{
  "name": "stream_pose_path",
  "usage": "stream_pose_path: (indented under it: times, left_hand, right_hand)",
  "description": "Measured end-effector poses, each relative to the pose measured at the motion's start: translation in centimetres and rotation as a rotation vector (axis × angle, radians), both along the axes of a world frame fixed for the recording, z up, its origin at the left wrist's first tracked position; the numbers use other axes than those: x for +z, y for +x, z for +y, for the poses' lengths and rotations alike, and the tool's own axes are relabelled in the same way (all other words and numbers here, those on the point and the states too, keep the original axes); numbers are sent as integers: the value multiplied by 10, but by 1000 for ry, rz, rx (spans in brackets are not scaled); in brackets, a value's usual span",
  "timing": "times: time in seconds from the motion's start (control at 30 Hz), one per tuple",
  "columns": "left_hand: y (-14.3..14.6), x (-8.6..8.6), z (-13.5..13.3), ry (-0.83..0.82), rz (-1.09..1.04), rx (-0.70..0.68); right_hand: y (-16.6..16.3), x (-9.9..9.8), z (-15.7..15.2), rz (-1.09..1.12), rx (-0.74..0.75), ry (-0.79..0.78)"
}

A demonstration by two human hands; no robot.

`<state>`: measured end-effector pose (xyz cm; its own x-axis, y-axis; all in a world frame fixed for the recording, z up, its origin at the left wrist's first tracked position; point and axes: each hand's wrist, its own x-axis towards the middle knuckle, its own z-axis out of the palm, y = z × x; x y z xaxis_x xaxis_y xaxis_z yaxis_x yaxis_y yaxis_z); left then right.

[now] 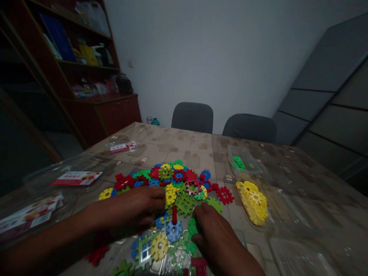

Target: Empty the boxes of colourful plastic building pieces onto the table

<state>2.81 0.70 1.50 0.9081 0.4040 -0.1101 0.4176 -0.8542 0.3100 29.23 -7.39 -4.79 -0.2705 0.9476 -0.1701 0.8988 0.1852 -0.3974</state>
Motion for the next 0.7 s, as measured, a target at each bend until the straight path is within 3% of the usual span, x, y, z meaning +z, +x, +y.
stream_pose_path:
  times: [0.13, 0.47, 0.6, 0.7]
  left_hand:
    - [-5, 4, -11, -82, 104, -22]
    - [6, -22, -6, 55, 80, 71]
    - [7, -12, -12, 102, 99, 91]
    - [7, 1, -28, 84, 44, -37]
  right_hand:
    - [-3, 4, 0, -45, -38, -10]
    - [-26, 29, 4, -153, -54, 32]
    - [-20, 37, 3, -32, -26, 14]
    - [-15, 38, -3, 78, 68, -112]
